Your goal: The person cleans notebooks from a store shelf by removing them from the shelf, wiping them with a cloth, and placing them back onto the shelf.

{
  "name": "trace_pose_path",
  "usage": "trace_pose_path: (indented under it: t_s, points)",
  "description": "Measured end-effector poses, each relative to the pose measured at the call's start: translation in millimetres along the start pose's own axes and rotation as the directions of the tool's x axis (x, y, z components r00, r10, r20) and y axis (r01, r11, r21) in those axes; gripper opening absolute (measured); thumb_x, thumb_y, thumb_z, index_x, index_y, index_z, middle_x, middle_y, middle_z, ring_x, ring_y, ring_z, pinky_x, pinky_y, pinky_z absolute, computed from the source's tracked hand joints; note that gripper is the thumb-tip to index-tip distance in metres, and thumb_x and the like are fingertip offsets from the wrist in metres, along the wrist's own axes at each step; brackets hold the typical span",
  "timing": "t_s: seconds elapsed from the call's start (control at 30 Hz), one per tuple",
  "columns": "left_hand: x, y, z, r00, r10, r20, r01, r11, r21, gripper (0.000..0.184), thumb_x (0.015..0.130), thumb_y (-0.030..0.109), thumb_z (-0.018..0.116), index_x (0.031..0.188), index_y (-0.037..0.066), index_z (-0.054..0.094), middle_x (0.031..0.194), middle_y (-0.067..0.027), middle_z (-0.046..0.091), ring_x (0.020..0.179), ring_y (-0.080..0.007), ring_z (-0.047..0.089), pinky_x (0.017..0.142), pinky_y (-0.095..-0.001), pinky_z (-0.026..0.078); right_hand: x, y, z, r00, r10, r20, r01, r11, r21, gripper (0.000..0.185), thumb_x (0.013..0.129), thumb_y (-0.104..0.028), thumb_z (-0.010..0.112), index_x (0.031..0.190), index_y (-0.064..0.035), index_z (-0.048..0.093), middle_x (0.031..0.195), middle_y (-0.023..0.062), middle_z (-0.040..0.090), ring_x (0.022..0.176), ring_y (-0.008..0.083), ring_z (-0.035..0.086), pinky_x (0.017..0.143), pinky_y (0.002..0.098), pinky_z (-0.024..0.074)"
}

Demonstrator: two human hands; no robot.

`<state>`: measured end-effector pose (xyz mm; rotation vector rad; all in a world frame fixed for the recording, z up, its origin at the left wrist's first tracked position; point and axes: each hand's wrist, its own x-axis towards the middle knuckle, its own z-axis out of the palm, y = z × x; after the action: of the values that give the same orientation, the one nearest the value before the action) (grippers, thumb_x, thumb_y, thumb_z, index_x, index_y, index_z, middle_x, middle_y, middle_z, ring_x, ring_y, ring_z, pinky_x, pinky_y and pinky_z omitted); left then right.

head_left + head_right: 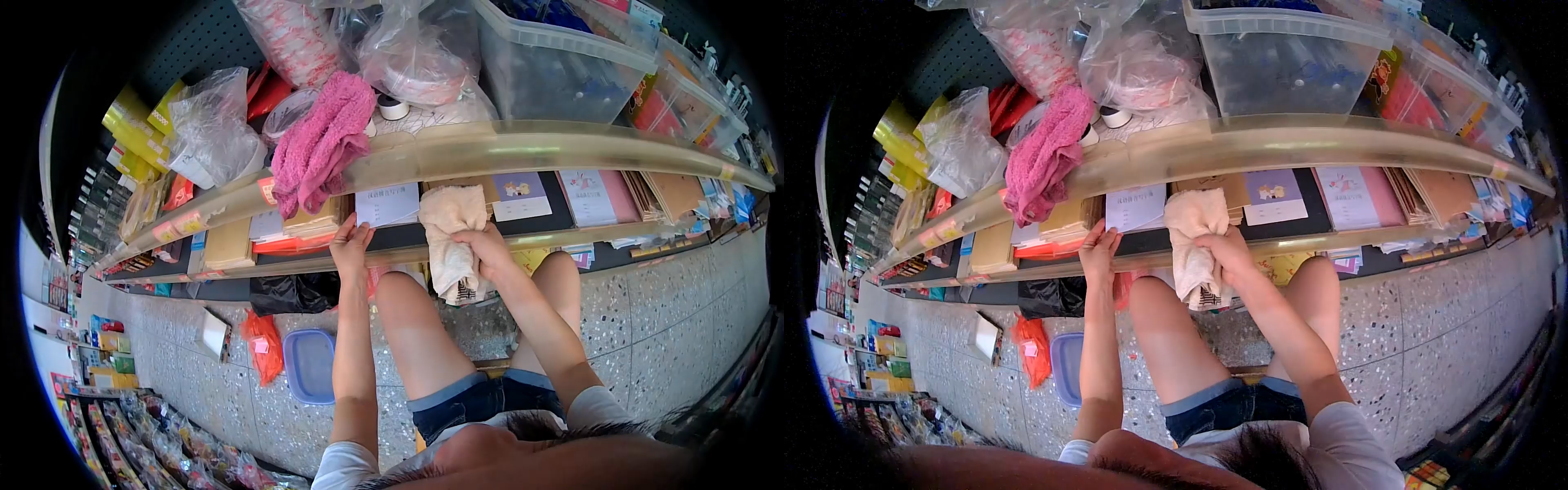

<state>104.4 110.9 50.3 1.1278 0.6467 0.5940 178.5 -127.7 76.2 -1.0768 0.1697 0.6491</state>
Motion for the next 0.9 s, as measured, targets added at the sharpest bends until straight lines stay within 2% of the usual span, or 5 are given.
trace_pose_path:
  t_s: [0.2, 0.4, 0.5, 0.57, 0.9]
  points:
    - [7, -7, -1, 0.999, 0.052, -0.002, -0.052, 0.998, -0.022, 0.033, 0.083, -0.008, 0.06, 0.116, -0.006, 0.055, 0.094, -0.0073, 0.059, 0.084, -0.0168, 0.062, 0.079, -0.0291, 0.056, -15, -3, -1, 1.0, -0.013, -0.017, 0.013, 0.999, 0.034, 0.036, 0.071, 0.007, 0.062, 0.106, 0.0083, 0.056, 0.096, 0.0173, 0.065, 0.083, 0.026, 0.066, 0.071, 0.0367, 0.0558]
    - [8, -12, 5, 0.994, 0.063, -0.087, -0.069, 0.995, -0.066, 0.036, 0.082, -0.007, 0.062, 0.116, -0.004, 0.05, 0.092, -0.0073, 0.058, 0.083, -0.0189, 0.062, 0.075, -0.0284, 0.058, -24, 0, -13, 1.0, -0.016, -0.013, 0.017, 0.998, 0.067, 0.038, 0.072, 0.006, 0.062, 0.11, 0.0076, 0.055, 0.1, 0.0168, 0.064, 0.087, 0.0257, 0.066, 0.073, 0.0371, 0.0557]
    - [9, -18, 10, 0.988, 0.124, -0.095, -0.135, 0.983, -0.127, 0.031, 0.082, -0.005, 0.064, 0.11, -0.003, 0.051, 0.094, -0.0077, 0.057, 0.082, -0.0196, 0.063, 0.073, -0.0292, 0.058, -34, 3, -20, 1.0, -0.007, -0.024, 0.009, 0.994, 0.105, 0.039, 0.073, 0.007, 0.061, 0.112, 0.0066, 0.054, 0.103, 0.0165, 0.064, 0.089, 0.0256, 0.066, 0.075, 0.0372, 0.0555]
    - [9, -16, 14, 0.988, 0.097, -0.117, -0.111, 0.986, -0.123, 0.029, 0.082, -0.004, 0.064, 0.108, -0.003, 0.051, 0.095, -0.0081, 0.057, 0.081, -0.0199, 0.063, 0.072, -0.0295, 0.058, -41, 5, -28, 1.0, 0.01, 0.006, -0.011, 0.988, 0.156, 0.04, 0.074, 0.007, 0.061, 0.113, 0.0058, 0.053, 0.104, 0.0164, 0.063, 0.091, 0.0257, 0.065, 0.076, 0.0371, 0.0553]
    - [8, -14, 20, 0.979, 0.092, -0.184, -0.107, 0.992, -0.07, 0.025, 0.083, -0.002, 0.064, 0.104, -0.004, 0.052, 0.093, -0.0094, 0.058, 0.076, -0.0215, 0.064, 0.068, -0.0275, 0.059, -68, 2, -65, 0.997, -0.005, -0.075, 0.022, 0.974, 0.227, 0.039, 0.075, 0.007, 0.061, 0.114, 0.0047, 0.053, 0.102, 0.0152, 0.063, 0.088, 0.0256, 0.065, 0.077, 0.0371, 0.0553]
